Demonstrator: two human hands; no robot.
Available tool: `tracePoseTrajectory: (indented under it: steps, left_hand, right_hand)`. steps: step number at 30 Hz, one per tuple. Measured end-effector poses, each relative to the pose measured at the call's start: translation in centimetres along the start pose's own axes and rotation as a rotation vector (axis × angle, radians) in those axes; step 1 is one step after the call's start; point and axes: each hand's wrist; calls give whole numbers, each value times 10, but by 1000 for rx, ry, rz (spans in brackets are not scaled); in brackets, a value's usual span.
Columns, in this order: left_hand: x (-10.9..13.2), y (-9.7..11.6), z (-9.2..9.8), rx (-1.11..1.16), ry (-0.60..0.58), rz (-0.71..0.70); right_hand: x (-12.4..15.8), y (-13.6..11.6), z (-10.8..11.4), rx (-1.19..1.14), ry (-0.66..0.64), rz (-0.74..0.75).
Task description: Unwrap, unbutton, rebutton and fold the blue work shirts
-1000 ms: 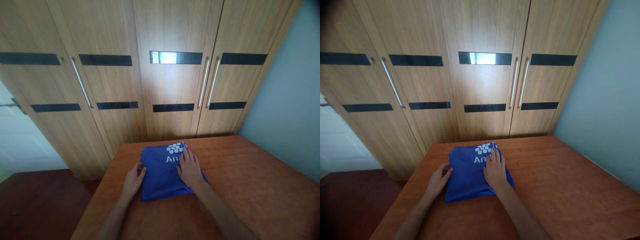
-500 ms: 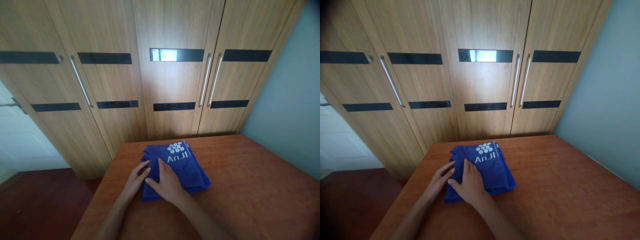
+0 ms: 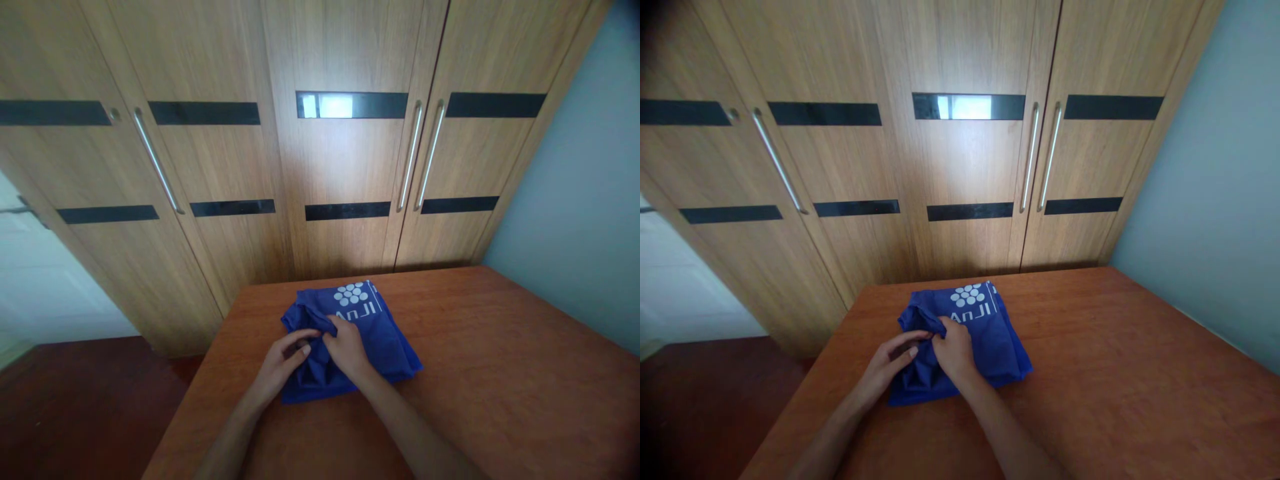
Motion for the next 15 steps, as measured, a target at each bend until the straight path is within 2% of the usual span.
tracePoseTrajectory:
  steps: [4,7,11,15]
  left_hand:
    - [-5,-7,4,-22,150,23]
    - [-9,-19,6,-89,205,16]
    - [-12,-37,7,-253,241,-11]
    - [-12,-44,8,-377,276,6]
  right_hand:
    - [-7,0,17,-380,64,-77]
    - [-9,-6,51,-698,27,-136]
    - [-10,4,125,-908,71,-139]
    - [-5,51,209,-828,155,-154]
Point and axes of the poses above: each hand's wrist, its own x-axis away from the middle knuckle, its own z-axis out of the back of the hand, y = z × x, and after that the axes turned 3 degrees about -z, right-handed
